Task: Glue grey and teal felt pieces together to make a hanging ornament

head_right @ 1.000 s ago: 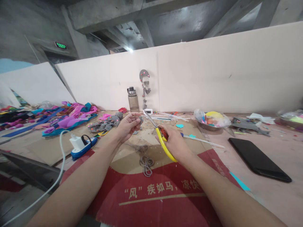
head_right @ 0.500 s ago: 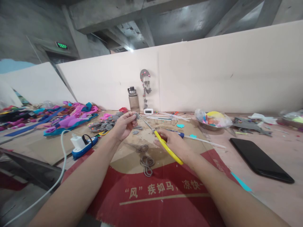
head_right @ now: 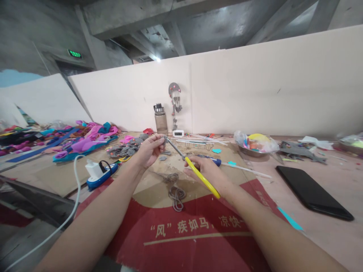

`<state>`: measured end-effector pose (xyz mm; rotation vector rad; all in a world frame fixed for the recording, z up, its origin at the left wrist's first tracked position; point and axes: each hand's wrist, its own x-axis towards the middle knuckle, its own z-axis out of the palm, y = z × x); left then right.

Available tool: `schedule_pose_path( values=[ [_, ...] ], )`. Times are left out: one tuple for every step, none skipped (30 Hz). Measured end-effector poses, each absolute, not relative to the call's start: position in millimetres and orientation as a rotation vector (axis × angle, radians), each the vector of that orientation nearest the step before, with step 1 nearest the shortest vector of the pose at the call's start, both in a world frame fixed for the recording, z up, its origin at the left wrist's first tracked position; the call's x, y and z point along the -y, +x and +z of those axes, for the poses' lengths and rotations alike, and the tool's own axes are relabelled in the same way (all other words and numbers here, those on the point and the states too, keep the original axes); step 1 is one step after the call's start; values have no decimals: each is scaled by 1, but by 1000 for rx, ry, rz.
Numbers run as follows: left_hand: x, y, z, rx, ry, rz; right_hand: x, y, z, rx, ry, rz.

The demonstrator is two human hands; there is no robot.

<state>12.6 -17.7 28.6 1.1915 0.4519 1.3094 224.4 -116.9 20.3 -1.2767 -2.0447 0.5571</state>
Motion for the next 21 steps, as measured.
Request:
schedule_pose_path(
  values=[
    [18, 13, 28, -459, 1194, 1306, 117, 224, 20, 2047, -1278, 553],
    [18, 12, 28, -463, 1196, 1304, 117, 224, 21, 2050, -1281, 550],
    [17, 12, 28, -465, 1198, 1302, 118, 223, 21, 2052, -1284, 546],
    [17, 12, 27, -464, 1202, 1297, 118, 223, 21, 2051, -1288, 540],
    [17, 12, 27, -461, 1206, 1288, 118, 223, 21, 2047, -1291, 534],
    [17, 12, 26, -457, 1213, 1275, 118, 223, 21, 2039, -1295, 525],
    [17, 12, 26, -453, 1220, 1260, 118, 222, 21, 2031, -1298, 517],
    [16, 12, 25, -449, 1226, 1245, 118, 222, 20, 2024, -1297, 511],
    [16, 12, 24, -444, 1230, 1232, 117, 222, 19, 2018, -1296, 508],
    [16, 12, 24, -438, 1230, 1223, 117, 221, 18, 2012, -1295, 511],
    [15, 12, 23, -434, 1228, 1220, 117, 221, 17, 2006, -1293, 519],
    [15, 12, 23, -432, 1226, 1217, 117, 220, 17, 1997, -1291, 530],
    [15, 13, 23, -431, 1225, 1214, 117, 219, 17, 1986, -1289, 537],
    [15, 13, 24, -432, 1225, 1210, 118, 219, 17, 1974, -1290, 537],
    [15, 13, 24, -434, 1228, 1204, 118, 218, 17, 1965, -1294, 531],
    [15, 13, 24, -437, 1230, 1198, 119, 217, 17, 1959, -1299, 519],
    [16, 13, 25, -440, 1232, 1193, 119, 216, 17, 1956, -1303, 505],
    [16, 13, 25, -444, 1231, 1192, 119, 215, 17, 1956, -1309, 494],
    [17, 13, 25, -449, 1228, 1193, 118, 214, 16, 1958, -1314, 487],
    [18, 13, 25, -455, 1224, 1195, 118, 214, 15, 1963, -1316, 482],
    [18, 14, 26, -461, 1218, 1199, 117, 214, 13, 1967, -1315, 472]
  ],
)
